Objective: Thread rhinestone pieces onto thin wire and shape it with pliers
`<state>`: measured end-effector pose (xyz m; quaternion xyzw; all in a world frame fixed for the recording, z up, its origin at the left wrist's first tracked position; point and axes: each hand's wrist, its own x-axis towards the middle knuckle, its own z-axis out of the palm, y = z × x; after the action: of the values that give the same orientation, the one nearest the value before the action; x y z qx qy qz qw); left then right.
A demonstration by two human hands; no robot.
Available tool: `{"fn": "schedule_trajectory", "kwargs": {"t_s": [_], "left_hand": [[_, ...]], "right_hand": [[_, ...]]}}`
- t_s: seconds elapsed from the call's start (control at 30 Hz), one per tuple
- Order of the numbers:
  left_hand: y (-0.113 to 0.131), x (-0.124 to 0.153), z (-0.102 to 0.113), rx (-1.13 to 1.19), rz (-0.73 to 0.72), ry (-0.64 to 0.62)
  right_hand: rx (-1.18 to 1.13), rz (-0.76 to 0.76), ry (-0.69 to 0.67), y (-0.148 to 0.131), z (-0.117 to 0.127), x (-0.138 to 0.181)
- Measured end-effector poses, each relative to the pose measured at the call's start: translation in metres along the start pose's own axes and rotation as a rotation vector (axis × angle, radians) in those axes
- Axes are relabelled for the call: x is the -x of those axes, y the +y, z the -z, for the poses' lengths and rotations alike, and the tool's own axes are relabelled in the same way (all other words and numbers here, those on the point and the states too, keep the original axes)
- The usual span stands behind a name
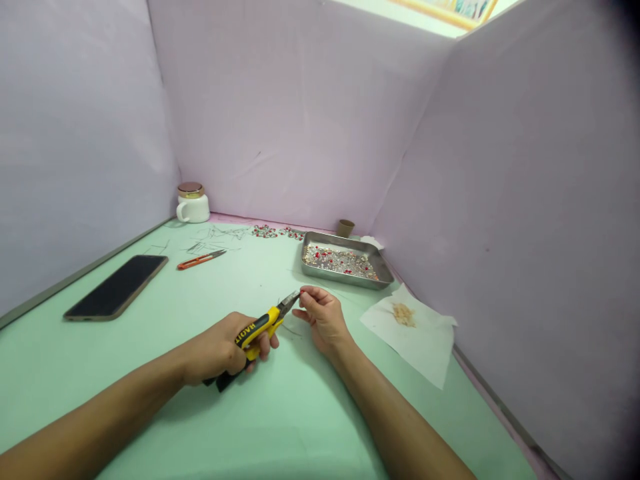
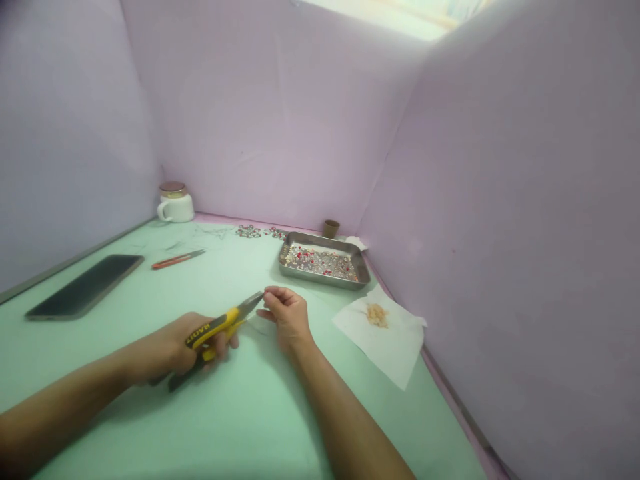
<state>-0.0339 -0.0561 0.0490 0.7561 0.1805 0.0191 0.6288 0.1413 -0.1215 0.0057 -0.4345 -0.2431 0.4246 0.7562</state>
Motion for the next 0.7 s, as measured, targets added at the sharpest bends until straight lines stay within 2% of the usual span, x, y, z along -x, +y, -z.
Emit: {"fn": "schedule_trajectory", "kwargs": {"t_s": [0.2,0.3,0.37,0.47,0.57,0.7], "left_hand": [[0.001,0.000,0.004,0.033,-0.022,-0.008],[0.005,0.002,0.012,-0.038,-0.018,0.148],[0.003,0.000,0.020,-0.213,0.009,0.329],[-0.008,-0.006,0.031,-0.624,0.056,0.547],[-0.021,-0.013,0.040,-0.901,0.085,0.598],[-0.033,-0.020,0.051,-1.086,0.144,0.627]], "right_hand": [[-0.191,-0.083,-0.032,-0.002,-0.002,0.001],[-0.260,-0.143,-0.067,-0.003,0.000,0.001],[-0.275,-0.159,-0.072,-0.005,0.001,0.000],[-0.291,-0.175,-0.068,-0.006,0.002,0.000],[-0.320,-0.200,-0.069,-0.007,0.001,0.000],[-0.330,-0.208,-0.074,-0.008,0.000,0.001]]}}
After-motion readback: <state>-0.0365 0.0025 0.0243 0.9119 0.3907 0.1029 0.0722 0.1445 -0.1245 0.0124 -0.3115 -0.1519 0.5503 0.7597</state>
